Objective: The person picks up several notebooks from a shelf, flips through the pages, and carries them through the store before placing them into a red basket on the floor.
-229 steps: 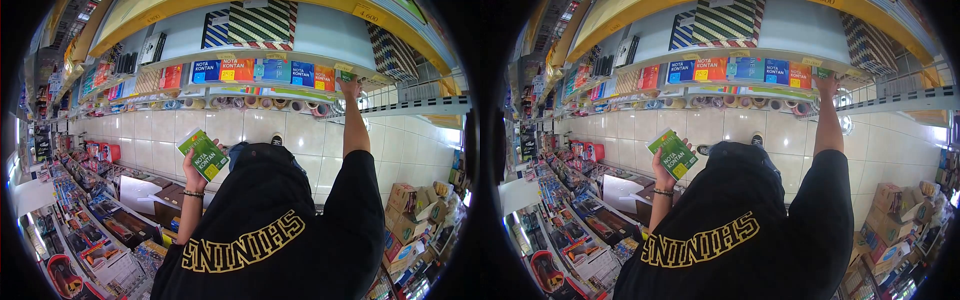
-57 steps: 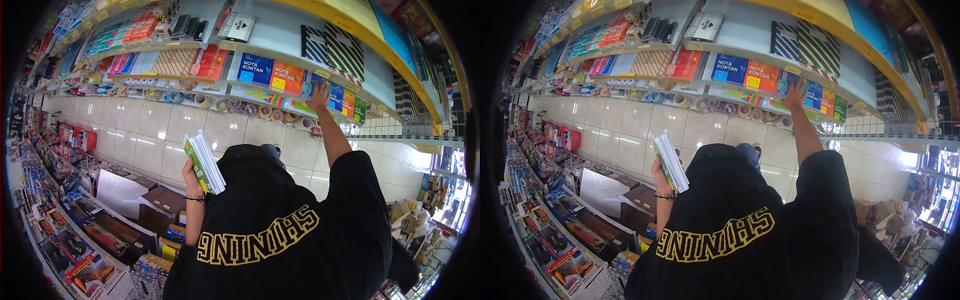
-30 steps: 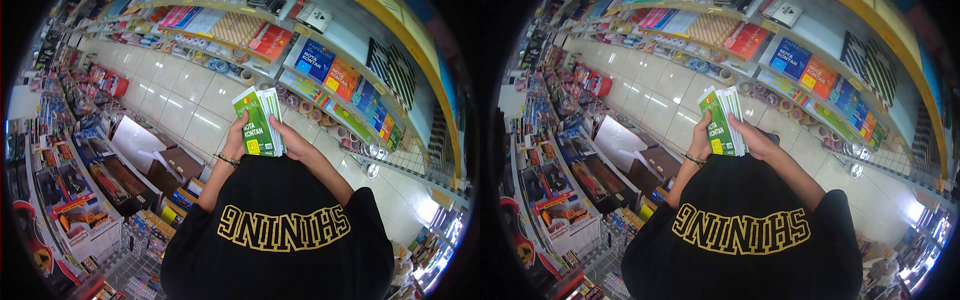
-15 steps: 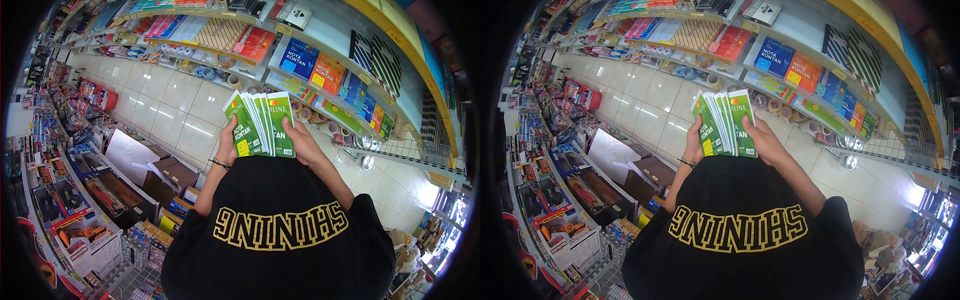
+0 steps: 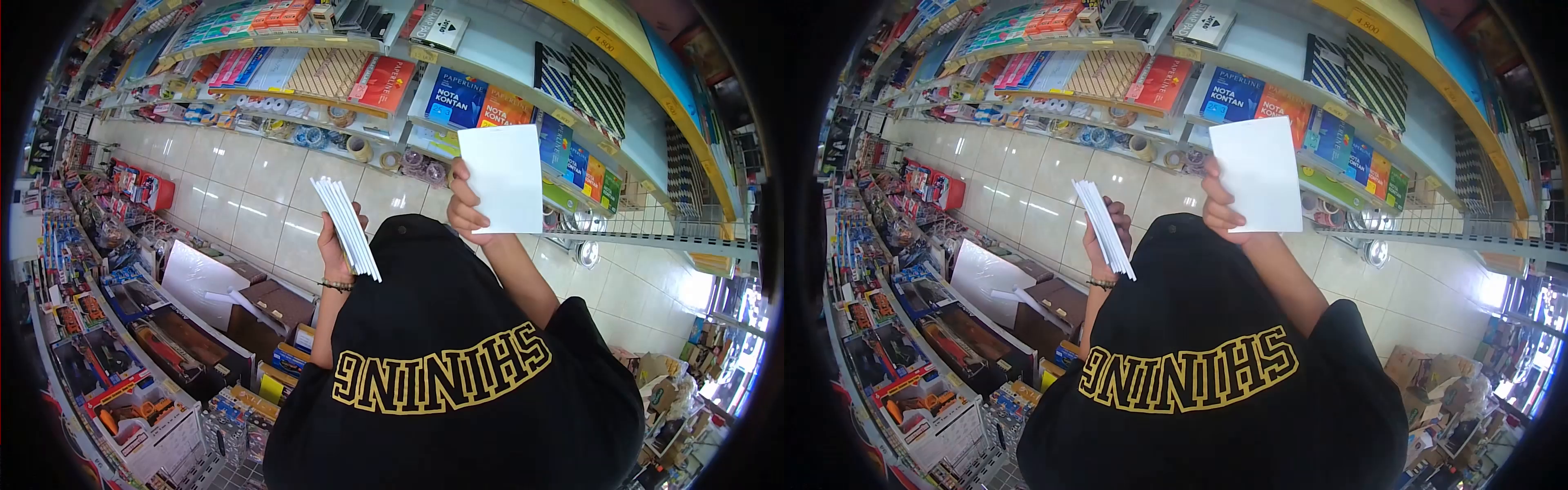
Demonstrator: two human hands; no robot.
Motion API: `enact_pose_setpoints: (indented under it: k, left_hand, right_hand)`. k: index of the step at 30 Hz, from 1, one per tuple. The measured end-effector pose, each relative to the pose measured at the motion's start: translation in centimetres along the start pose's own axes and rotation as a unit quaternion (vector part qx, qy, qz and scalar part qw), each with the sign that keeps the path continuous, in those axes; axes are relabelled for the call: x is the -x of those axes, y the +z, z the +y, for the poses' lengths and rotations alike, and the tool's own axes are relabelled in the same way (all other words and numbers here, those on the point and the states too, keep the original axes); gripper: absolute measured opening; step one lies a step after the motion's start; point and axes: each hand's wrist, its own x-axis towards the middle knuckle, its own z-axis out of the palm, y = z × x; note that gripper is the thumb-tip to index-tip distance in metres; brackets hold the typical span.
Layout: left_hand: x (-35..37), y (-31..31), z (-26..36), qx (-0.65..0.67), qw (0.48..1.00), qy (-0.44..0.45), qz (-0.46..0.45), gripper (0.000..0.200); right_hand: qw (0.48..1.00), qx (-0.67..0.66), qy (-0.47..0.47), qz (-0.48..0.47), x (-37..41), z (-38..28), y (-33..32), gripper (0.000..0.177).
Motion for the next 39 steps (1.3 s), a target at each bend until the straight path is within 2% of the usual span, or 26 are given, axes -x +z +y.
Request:
enact_pose_setpoints:
  k: [3,7,8,10,11,13,14,17,18,21,25,28,29,31,32,33,35,36,39]
  left_hand:
    - [0.5,0.5,-0.2,-0.008,1.000,0.001,-0.006,0.052]
    - [0.9,0.4,-0.1,-0.009,1.000,-0.010,0.002,0.053]
    - [0.9,0.2,0.1,0.015,0.999,-0.035,-0.032,0.048]
    - [1.1,0.2,0.3,0.036,0.995,-0.061,-0.064,0.043]
    - [1.3,0.2,0.4,0.034,0.996,-0.058,-0.063,0.043]
    - [1.5,0.2,0.6,0.046,0.995,-0.049,-0.068,0.042]
    - [1.6,0.1,0.6,0.054,0.995,-0.046,-0.073,0.040]
    - [2.0,0.5,0.6,0.044,0.998,-0.027,-0.048,0.048]
    - [1.9,0.5,0.6,0.054,0.996,-0.031,-0.057,0.047]
    - [2.0,0.6,0.6,0.076,0.994,-0.038,-0.062,0.047]
    - [2.2,0.6,0.3,0.069,0.996,-0.029,-0.042,0.048]
    - [2.1,0.9,0.3,0.049,0.999,-0.010,-0.017,0.053]
    - [2.1,1.0,0.5,0.069,0.996,-0.033,-0.048,0.042]
    - [2.2,-0.2,1.0,-0.047,0.999,0.001,0.023,0.049]
    - [2.3,-0.8,1.3,-0.120,0.989,-0.005,0.085,0.056]
    - [2.0,-0.2,0.6,-0.126,0.982,0.037,0.136,0.054]
    - [1.9,-0.1,0.8,-0.117,0.988,0.025,0.099,0.056]
    - [2.0,0.3,0.6,-0.117,0.988,0.026,0.100,0.056]
    - [1.9,1.3,0.3,-0.128,0.984,0.018,0.125,0.057]
  right_hand:
    - [0.998,-0.035,0.023,-0.045,-0.9,1.0,-0.3,0.041]
    - [0.997,-0.042,0.025,-0.054,-2.0,1.9,0.7,0.038]
    - [0.997,-0.043,0.028,-0.055,-2.1,2.0,1.2,0.038]
    - [0.996,0.040,-0.064,0.039,-2.2,2.1,1.9,0.032]
    - [0.994,0.073,-0.076,0.006,-2.0,1.8,0.4,0.029]
    - [0.941,0.174,-0.111,0.268,-1.9,2.3,2.5,0.040]
    - [0.982,0.098,-0.067,0.149,-1.0,1.3,-0.3,0.055]
    - [0.973,0.141,-0.064,0.172,-1.8,2.3,2.2,0.061]
    - [0.976,0.159,-0.055,0.136,-2.2,2.4,2.8,0.068]
    - [0.984,0.133,-0.074,0.094,-2.8,3.0,3.7,0.069]
    - [0.984,0.125,-0.031,0.125,-2.6,3.5,3.5,0.068]
    - [0.941,0.207,0.086,0.254,-2.2,4.4,2.4,0.062]
    - [0.941,0.204,0.095,0.251,-2.2,5.1,2.1,0.062]
    - [0.852,0.374,0.090,0.356,-2.5,6.8,2.4,0.051]
    - [0.847,0.397,0.065,0.349,-2.4,7.8,1.5,0.048]
    - [0.847,0.397,0.070,0.347,-2.7,8.6,1.6,0.048]
    - [0.787,0.556,0.026,0.265,-3.1,9.8,1.7,0.047]
    - [0.787,0.556,0.027,0.265,-3.0,9.7,1.6,0.047]
    - [0.680,0.712,0.032,0.173,-3.2,9.3,1.2,0.046]
